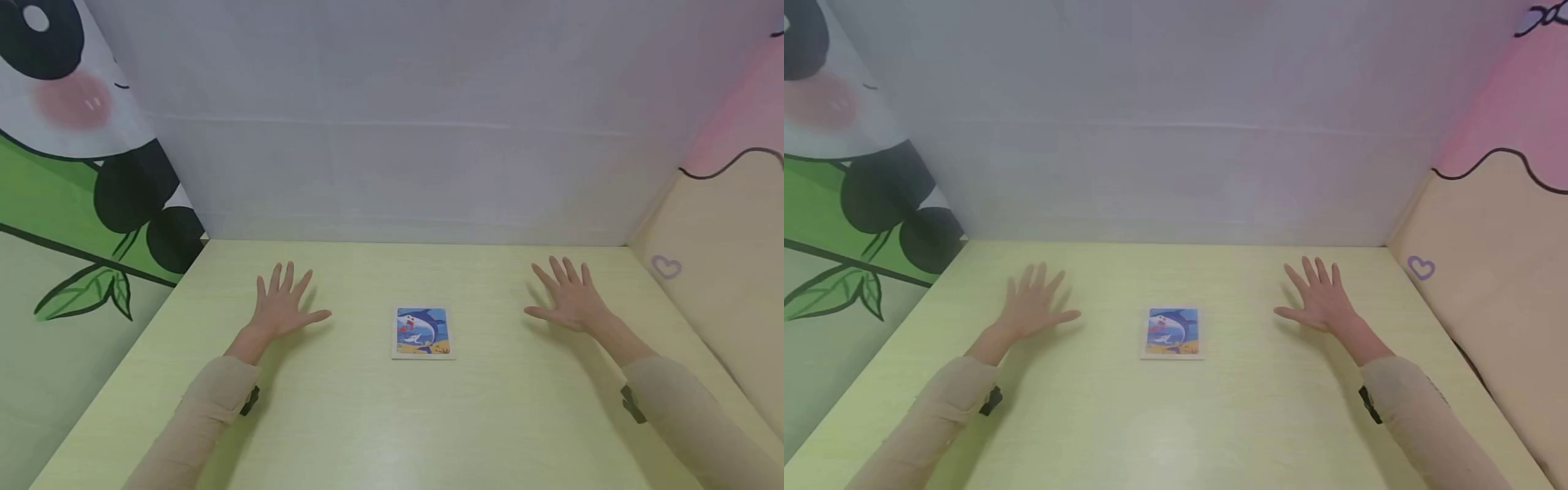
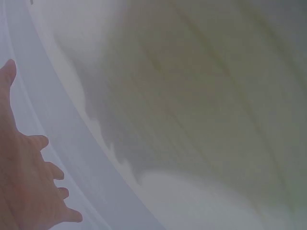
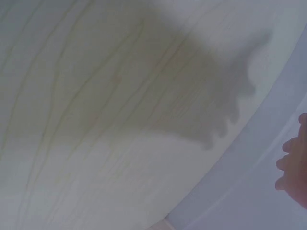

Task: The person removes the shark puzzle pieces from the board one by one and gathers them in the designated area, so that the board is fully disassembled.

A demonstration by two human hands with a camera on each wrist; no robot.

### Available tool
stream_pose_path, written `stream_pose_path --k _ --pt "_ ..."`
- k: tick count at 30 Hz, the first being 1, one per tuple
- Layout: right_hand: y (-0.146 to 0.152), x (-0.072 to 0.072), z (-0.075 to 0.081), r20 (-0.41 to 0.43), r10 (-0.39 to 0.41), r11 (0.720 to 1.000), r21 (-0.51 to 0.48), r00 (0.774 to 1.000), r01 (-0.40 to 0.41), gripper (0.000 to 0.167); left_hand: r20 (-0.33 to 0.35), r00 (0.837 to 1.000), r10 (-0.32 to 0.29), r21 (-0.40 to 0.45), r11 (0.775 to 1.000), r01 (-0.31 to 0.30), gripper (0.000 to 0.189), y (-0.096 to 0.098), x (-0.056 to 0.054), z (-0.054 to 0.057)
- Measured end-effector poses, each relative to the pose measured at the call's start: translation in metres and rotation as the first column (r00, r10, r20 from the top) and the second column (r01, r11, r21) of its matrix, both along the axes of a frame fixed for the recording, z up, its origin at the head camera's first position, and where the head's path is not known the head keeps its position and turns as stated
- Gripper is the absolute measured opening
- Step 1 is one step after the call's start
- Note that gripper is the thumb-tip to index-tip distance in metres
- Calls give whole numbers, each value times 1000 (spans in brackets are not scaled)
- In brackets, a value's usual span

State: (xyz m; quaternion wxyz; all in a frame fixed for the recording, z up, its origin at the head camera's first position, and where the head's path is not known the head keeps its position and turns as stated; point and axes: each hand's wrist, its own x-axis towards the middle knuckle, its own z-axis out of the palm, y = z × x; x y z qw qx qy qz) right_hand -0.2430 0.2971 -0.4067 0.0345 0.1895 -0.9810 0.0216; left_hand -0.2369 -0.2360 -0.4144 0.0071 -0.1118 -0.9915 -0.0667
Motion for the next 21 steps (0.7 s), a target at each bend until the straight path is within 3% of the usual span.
stream_pose_path --k 21 --pt "-3 -5 9 -32 57 998 -4 998 -57 84 -23 999 -27 3 1000 27 95 3 3 11"
